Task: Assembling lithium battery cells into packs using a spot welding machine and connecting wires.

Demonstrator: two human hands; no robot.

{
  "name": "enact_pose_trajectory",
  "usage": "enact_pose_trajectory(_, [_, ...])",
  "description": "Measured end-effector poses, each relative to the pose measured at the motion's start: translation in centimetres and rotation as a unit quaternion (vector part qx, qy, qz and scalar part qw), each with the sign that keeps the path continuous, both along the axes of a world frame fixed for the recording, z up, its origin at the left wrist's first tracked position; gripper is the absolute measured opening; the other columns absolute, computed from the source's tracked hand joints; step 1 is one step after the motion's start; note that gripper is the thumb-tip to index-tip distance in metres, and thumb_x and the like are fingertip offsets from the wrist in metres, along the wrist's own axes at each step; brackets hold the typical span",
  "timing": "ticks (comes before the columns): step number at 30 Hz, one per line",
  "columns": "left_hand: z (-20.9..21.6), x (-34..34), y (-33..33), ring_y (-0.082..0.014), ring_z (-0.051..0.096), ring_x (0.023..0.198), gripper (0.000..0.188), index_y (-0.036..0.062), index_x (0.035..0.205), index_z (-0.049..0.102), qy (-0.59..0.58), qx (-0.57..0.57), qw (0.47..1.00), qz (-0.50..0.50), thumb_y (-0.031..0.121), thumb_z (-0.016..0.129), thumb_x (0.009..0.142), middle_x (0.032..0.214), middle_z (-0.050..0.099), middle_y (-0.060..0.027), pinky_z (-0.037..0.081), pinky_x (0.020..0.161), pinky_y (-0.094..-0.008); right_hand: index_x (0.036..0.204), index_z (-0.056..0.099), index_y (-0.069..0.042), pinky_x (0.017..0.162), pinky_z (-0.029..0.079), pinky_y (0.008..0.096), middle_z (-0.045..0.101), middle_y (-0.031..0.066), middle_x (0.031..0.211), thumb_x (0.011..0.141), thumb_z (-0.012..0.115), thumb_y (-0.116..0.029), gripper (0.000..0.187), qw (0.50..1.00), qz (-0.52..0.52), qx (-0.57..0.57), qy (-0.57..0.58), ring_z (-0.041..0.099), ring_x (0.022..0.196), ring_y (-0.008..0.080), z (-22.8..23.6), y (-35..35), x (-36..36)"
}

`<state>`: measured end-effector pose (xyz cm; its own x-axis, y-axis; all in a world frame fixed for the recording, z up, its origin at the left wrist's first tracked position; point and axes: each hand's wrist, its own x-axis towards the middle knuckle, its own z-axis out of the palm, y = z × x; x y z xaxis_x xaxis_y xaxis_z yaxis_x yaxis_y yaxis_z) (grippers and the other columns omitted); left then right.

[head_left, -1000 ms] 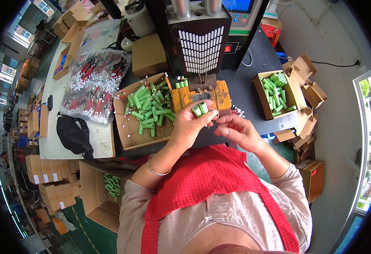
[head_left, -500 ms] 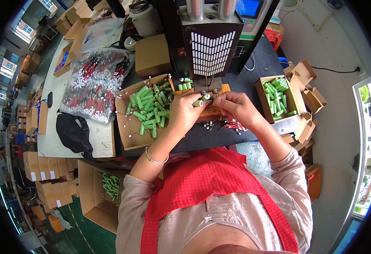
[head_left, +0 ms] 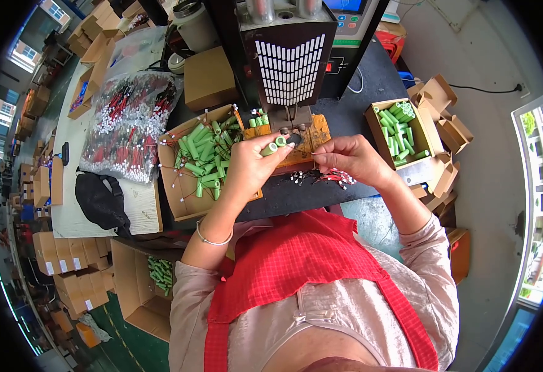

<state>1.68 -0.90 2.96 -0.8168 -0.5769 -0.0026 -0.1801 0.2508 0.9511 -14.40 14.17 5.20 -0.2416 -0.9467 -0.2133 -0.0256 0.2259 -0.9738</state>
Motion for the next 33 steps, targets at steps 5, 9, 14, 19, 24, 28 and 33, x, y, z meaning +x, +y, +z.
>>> enact_pose_trajectory(5, [0.2,1.1,-0.8,-0.0106,0.06,0.078,0.033,0.0,0.109,0.056,0.102,0.339,0.933,-0.068,-0.001,0.065,0.077,0.094,0.061,-0.0065,0.05,0.068,-0.0203,0.088,0.065,0.001,0.058,0.046,0.0193,0.061,0.0013,0.068,0.084,0.062,-0.019,0.02,0.999,-0.02,-0.036,-0.026,0.056,0.063,0.0058,0.0,0.0,1.0])
enact_pose_trajectory(9, [-2.4,-0.4,-0.1,-0.0095,0.058,0.074,0.028,-0.0013,0.103,0.057,0.158,0.103,0.982,0.023,0.003,0.067,0.077,0.087,0.061,-0.0013,0.049,0.066,-0.0231,0.087,0.064,0.0,0.052,0.042,0.0172,0.059,0.0009,0.066,0.086,0.06,-0.022,0.022,0.997,-0.066,-0.03,-0.018,0.051,0.057,0.0037,-0.3,-1.3,1.8])
enact_pose_trajectory(14, [-1.1,-1.0,0.6,-0.0141,0.062,0.069,0.02,0.0,0.094,0.063,0.114,-0.09,0.988,0.044,0.005,0.067,0.075,0.081,0.066,-0.0113,0.049,0.064,-0.0255,0.085,0.064,-0.001,0.05,0.04,0.0176,0.058,0.0011,0.065,0.088,0.057,-0.023,0.023,0.995,-0.095,0.01,-0.034,0.05,0.054,0.0049,-1.0,-2.4,1.4])
enact_pose_trajectory(19, [-1.1,-1.2,0.6,-0.0155,0.062,0.067,0.019,-0.0003,0.093,0.063,0.129,-0.137,0.981,0.051,0.005,0.066,0.075,0.079,0.065,-0.0104,0.048,0.062,-0.026,0.084,0.064,-0.001,0.048,0.039,0.0186,0.057,0.0013,0.064,0.087,0.058,-0.022,0.022,0.993,-0.108,0.025,-0.035,0.05,0.053,0.0053,-0.6,-2.9,1.6])
enact_pose_trajectory(24, [-1.4,-1.0,0.5,-0.0131,0.06,0.067,0.016,0.0001,0.09,0.064,0.122,-0.137,0.981,0.065,0.004,0.067,0.075,0.08,0.065,-0.009,0.047,0.061,-0.0257,0.083,0.065,-0.001,0.048,0.04,0.0197,0.058,0.0015,0.063,0.087,0.058,-0.021,0.022,0.996,-0.088,0.003,-0.011,0.049,0.053,0.0054,-1.2,-3.4,1.8])
enact_pose_trajectory(28, [-1.4,-0.8,-0.2,-0.0096,0.057,0.068,0.016,0.0,0.091,0.064,0.114,-0.119,0.984,0.064,0.005,0.067,0.076,0.077,0.064,-0.006,0.046,0.063,-0.0244,0.097,0.062,0.0,0.055,0.046,0.0192,0.062,0.0036,0.075,0.091,0.051,-0.024,0.027,0.996,-0.087,0.014,-0.009,0.055,0.061,0.0045,-0.7,-2.5,0.6])
enact_pose_trajectory(33, [-1.9,3.7,-5.3,-0.008,0.055,0.076,0.026,0.0019,0.106,0.062,0.086,0.003,0.977,0.196,0.007,0.064,0.08,0.088,0.061,-0.0021,0.045,0.069,-0.0211,0.091,0.061,0.001,0.067,0.049,0.0232,0.063,0.0052,0.08,0.082,0.06,-0.009,0.014,0.949,-0.085,0.019,0.303,0.059,0.073,0.0095,-1.9,2.2,-4.3])
